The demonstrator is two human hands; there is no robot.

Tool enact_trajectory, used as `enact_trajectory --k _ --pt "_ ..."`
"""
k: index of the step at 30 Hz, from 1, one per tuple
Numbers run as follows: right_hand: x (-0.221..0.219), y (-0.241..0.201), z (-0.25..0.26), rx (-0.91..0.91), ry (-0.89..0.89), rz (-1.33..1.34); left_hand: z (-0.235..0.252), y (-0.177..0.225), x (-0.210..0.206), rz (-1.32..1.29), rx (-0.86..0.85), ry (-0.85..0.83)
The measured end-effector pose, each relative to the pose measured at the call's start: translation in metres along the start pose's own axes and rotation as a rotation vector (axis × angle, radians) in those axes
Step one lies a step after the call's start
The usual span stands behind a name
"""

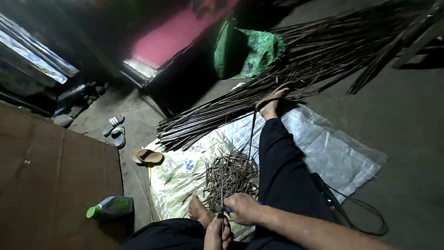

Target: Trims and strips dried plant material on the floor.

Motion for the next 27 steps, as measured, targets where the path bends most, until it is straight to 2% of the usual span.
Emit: enact_trajectory --k 4,10,15,17,19,22,24,27 --pt "-0.002 -0.009 0.002 -0.011 -0.044 -0.217 -0.002 0.001 0.000 -0.019 -0.035 -0.028" --pt "0.016 0.024 0.021 -0.163 0.061 -0.243 -0.002 -0.002 0.000 0.044 0.005 -0.024" --pt "0.059 0.069 0.030 -0.436 0.193 -0.045 -0.010 -0.001 -0.004 0.111 0.014 -0.062" --pt "0.066 0.070 0.026 -0.398 0.248 -0.008 -0.008 -0.002 -0.003 0.090 0.018 -0.037" --pt "0.060 0.066 0.024 -0.282 0.304 0.180 -0.004 -0.004 -0.002 0.075 0.025 -0.029" --pt "0.038 0.047 0.024 -0.192 0.188 0.538 -0.003 -0.004 -0.001 0.081 0.025 0.001" --pt "0.023 0.035 0.022 -0.193 0.068 0.753 -0.003 -0.003 -0.003 0.091 0.016 0.019" --pt "0.025 0.035 0.025 -0.224 0.055 0.856 -0.005 -0.003 -0.004 0.123 0.003 0.002"
Point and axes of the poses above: each hand's wrist, its own z-axis towards the middle knuckle, its own x-axis out of the back of the hand, y = z × x, the point moved 7 cm from there along z, towards the middle knuckle, and after that the axes turned 8 degrees about -x, right-handed, at the moved point
